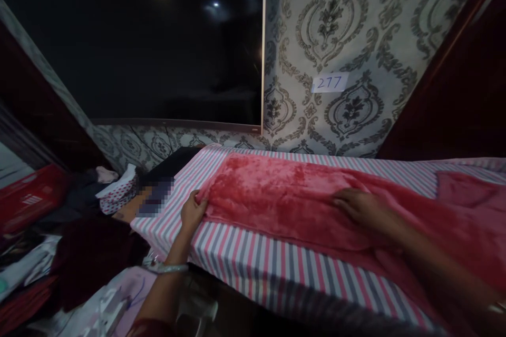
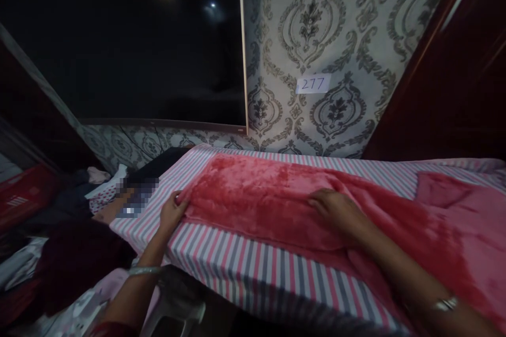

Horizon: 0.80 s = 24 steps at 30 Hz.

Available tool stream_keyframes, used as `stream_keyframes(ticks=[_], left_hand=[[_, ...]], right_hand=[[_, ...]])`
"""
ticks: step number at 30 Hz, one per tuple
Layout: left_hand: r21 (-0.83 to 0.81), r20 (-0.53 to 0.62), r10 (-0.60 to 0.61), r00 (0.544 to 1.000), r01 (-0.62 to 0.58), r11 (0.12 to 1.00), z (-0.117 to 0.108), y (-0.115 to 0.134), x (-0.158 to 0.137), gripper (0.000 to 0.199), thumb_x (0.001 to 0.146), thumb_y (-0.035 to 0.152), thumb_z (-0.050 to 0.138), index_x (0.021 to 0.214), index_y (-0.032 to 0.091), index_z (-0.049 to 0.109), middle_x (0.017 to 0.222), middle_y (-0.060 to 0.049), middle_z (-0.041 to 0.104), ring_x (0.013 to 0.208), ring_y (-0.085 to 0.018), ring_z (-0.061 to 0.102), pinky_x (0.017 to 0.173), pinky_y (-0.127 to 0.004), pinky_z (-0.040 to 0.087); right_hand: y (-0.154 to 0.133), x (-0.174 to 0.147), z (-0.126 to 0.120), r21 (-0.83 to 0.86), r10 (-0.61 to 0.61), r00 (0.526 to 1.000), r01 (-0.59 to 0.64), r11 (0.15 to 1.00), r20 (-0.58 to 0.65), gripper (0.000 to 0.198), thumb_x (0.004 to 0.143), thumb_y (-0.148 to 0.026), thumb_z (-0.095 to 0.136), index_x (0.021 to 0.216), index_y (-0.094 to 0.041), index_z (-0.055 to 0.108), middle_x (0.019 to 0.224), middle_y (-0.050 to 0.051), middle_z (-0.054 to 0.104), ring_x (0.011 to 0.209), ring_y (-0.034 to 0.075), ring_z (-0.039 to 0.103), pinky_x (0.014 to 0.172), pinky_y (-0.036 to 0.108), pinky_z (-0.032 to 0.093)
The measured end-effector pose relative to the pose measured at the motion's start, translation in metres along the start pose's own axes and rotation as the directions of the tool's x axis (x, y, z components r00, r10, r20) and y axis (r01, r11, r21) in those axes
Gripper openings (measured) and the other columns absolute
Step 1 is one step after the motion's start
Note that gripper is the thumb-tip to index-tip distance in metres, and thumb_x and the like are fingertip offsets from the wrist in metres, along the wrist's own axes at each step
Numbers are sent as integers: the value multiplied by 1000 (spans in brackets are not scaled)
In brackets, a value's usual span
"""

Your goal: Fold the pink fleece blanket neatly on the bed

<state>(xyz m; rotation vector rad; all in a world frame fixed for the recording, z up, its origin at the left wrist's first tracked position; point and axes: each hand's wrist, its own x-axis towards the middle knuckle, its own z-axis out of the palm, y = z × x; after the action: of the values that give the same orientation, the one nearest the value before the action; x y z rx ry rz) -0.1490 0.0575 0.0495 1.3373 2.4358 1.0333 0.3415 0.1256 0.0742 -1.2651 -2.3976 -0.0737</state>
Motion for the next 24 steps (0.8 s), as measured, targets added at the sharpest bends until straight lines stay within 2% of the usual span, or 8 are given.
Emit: stream_keyframes(ticks=[3, 7, 11, 17, 24], left_hand=[[-73, -29, 11, 1000, -13, 997, 2, -5, -1, 50, 79, 33, 57, 127, 19, 58, 53, 7, 47, 60, -22, 58, 57, -27, 35], [-111, -21, 44, 999, -46, 993, 4, -11, -1, 56, 76, 38, 56, 129, 20, 57, 51, 8, 44, 56, -21, 55, 56, -28, 34], [-98, -1, 56, 998, -56, 994, 6, -16, -2, 61, 75, 39, 54, 133, 21, 55, 49, 8, 44, 54, -21, 54, 54, -28, 34], [-158, 9, 41, 999, -39, 987, 12, -27, 0, 66, 76, 45, 57, 139, 26, 50, 51, 7, 48, 51, -22, 55, 53, -29, 38], [-187, 47, 35, 998, -26, 982, 14, -36, -2, 73, 76, 49, 63, 144, 29, 46, 62, 3, 62, 60, -23, 62, 61, -31, 47]], right_hand=[[-27, 66, 16, 110, -37, 994, 26, 994, 103, 35, 96, -31, 45, 109, -19, 75, 113, 11, 75, 103, 25, 70, 92, 38, 54], [-55, 150, 55, 160, 55, 975, -91, 983, 214, 38, 92, -25, 51, 124, -14, 70, 130, 14, 67, 119, 27, 64, 101, 37, 48], [-71, 216, 92, 161, 69, 968, -110, 981, 242, 42, 95, -24, 48, 132, -11, 64, 137, 16, 62, 126, 26, 59, 104, 33, 44], [-91, 282, 134, 149, 55, 960, -99, 984, 275, 35, 98, -28, 46, 121, -14, 68, 125, 15, 69, 118, 24, 62, 96, 28, 43], [-112, 328, 168, 125, 77, 945, -122, 985, 317, 42, 97, -46, 51, 116, -14, 71, 121, 15, 70, 109, 25, 64, 85, 28, 44]])
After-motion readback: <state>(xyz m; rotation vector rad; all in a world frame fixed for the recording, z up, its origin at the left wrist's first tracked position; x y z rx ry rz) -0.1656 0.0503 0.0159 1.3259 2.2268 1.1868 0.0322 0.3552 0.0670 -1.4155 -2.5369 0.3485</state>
